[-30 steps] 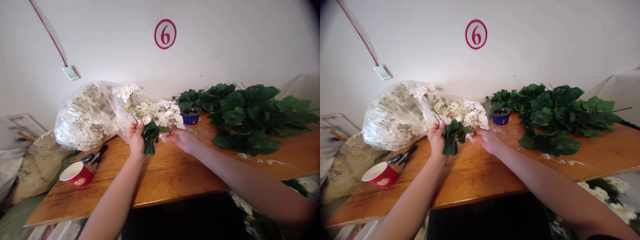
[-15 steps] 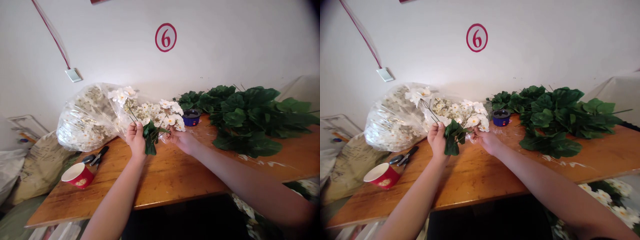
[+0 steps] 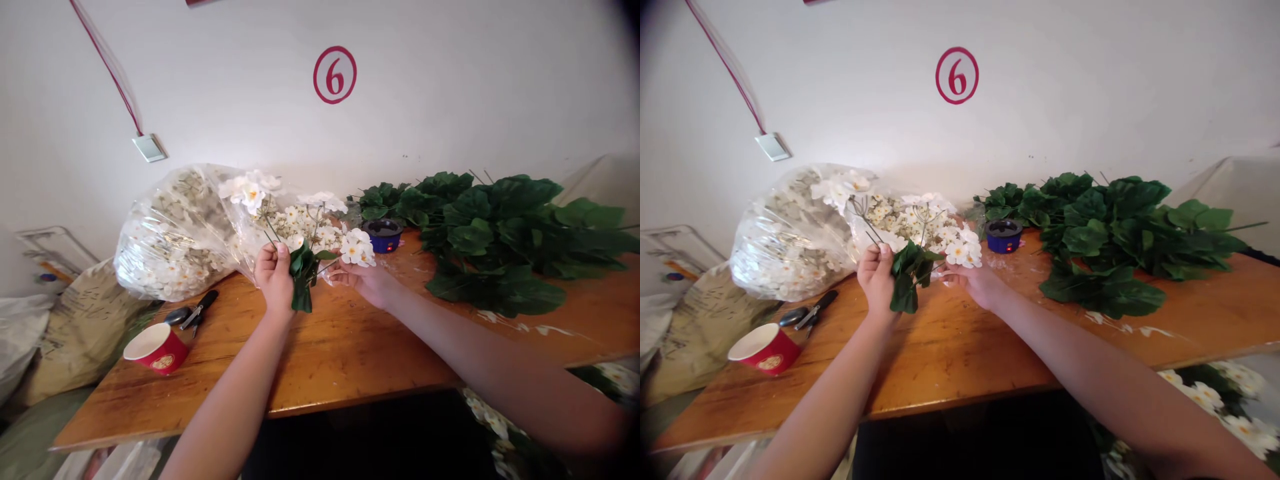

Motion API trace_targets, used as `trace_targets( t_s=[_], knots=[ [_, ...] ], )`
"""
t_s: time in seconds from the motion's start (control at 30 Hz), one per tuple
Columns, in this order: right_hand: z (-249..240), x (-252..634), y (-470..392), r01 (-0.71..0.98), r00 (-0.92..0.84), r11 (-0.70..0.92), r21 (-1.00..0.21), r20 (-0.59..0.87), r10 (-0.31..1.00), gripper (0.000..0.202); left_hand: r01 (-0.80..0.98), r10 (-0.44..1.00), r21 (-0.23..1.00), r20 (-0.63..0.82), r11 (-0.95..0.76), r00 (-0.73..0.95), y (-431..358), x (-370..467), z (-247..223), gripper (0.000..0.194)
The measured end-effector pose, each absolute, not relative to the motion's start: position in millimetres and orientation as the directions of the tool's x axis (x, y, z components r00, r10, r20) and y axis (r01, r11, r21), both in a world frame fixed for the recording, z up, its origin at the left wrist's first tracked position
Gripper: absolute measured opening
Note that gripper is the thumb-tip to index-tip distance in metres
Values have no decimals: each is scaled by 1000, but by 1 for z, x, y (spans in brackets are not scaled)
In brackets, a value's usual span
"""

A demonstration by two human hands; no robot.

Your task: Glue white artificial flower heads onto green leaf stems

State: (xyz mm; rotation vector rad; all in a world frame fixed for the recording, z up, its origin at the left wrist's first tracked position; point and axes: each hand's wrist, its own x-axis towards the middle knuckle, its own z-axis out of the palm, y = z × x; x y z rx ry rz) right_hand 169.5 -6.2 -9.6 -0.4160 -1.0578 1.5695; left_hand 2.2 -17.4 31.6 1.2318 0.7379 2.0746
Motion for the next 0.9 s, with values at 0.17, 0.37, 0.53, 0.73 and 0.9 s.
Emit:
trace_targets(
  t_s=[0.17,0.37,0.53,0.73,0.9],
  knots=[
    [-7,170,-7,-590,-299,93,-802,324,898,34,-264,787,743,562,-615,-254,-21,5,31,22],
    [-6,168,-11,-544,-299,174,-821,384,874,31,-346,853,781,494,-520,-167,-20,7,33,25],
    [-2,172,-16,-506,-268,269,-820,446,854,23,-411,846,739,477,-533,-239,-20,5,35,28],
    [-7,177,-13,-465,-298,323,-824,489,819,21,-296,744,685,578,-665,-336,-22,5,30,29],
    [-14,177,-6,-386,-248,437,-812,548,799,13,-151,644,644,657,-750,-393,-25,9,25,29]
  ],
)
